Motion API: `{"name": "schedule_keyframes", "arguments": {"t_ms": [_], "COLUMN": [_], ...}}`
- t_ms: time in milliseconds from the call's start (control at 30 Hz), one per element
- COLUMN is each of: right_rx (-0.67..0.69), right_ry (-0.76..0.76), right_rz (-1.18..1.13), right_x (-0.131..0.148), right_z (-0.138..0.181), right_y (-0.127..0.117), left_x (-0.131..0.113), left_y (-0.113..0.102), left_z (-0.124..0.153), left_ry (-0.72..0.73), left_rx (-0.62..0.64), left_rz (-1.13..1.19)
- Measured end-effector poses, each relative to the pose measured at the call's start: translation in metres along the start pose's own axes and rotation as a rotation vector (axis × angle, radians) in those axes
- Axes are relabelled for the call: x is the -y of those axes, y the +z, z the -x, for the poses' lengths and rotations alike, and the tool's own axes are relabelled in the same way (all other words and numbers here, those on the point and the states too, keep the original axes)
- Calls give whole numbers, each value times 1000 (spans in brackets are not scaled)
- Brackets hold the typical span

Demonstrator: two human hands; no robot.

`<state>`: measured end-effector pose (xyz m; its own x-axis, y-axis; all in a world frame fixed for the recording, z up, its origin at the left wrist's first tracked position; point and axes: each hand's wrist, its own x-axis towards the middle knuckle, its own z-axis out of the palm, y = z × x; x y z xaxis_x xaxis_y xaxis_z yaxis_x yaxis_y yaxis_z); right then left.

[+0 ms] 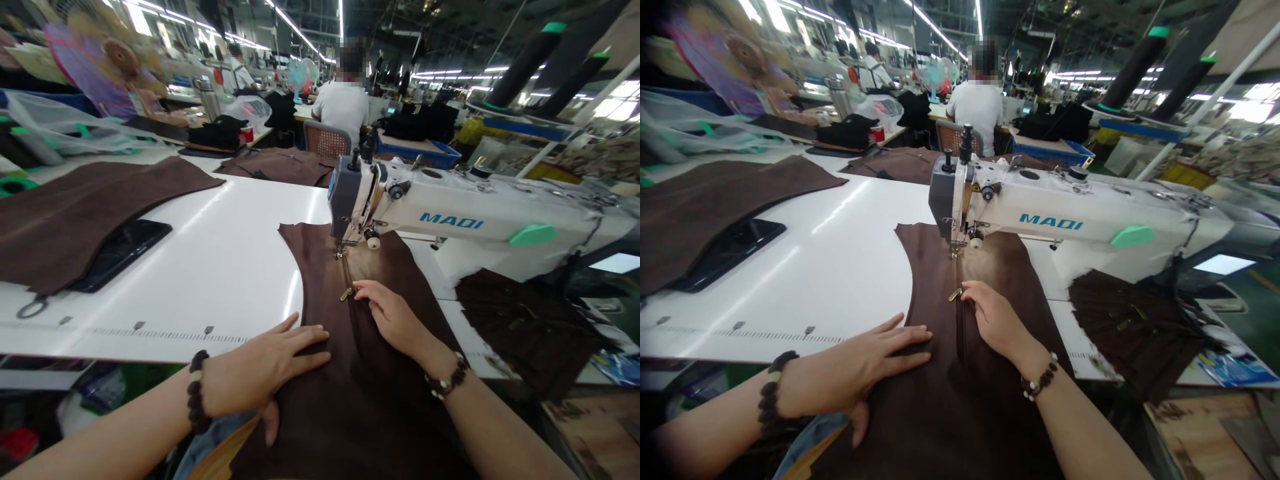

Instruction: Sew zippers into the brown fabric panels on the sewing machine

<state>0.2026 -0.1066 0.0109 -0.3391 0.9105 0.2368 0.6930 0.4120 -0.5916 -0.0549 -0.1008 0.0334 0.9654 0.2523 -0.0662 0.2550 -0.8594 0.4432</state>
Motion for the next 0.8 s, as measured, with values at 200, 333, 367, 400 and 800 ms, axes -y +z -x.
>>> {"name": "schedule_keyframes", "arguments": {"t_ms": [200, 333, 367, 400, 800], "right_rx": [102, 150, 161, 177, 39], "right_ry": [48, -5, -24, -42, 134], "right_rz": [299, 196, 189, 192, 525], "right_x": [10, 5, 3, 2, 10], "right_z": [-19, -27, -27, -26, -15], "right_y": [2, -7, -9, -11, 13], "left_x": [-1, -1, -1, -1, -1], "left_y": [15, 22, 23, 24, 15], "left_z": [13, 15, 15, 14, 11], "left_ry": [-10, -41, -53, -61, -3], "left_rx": [-58, -96, -102, -107, -280], "left_rz": [-281, -339, -328, -308, -69]}}
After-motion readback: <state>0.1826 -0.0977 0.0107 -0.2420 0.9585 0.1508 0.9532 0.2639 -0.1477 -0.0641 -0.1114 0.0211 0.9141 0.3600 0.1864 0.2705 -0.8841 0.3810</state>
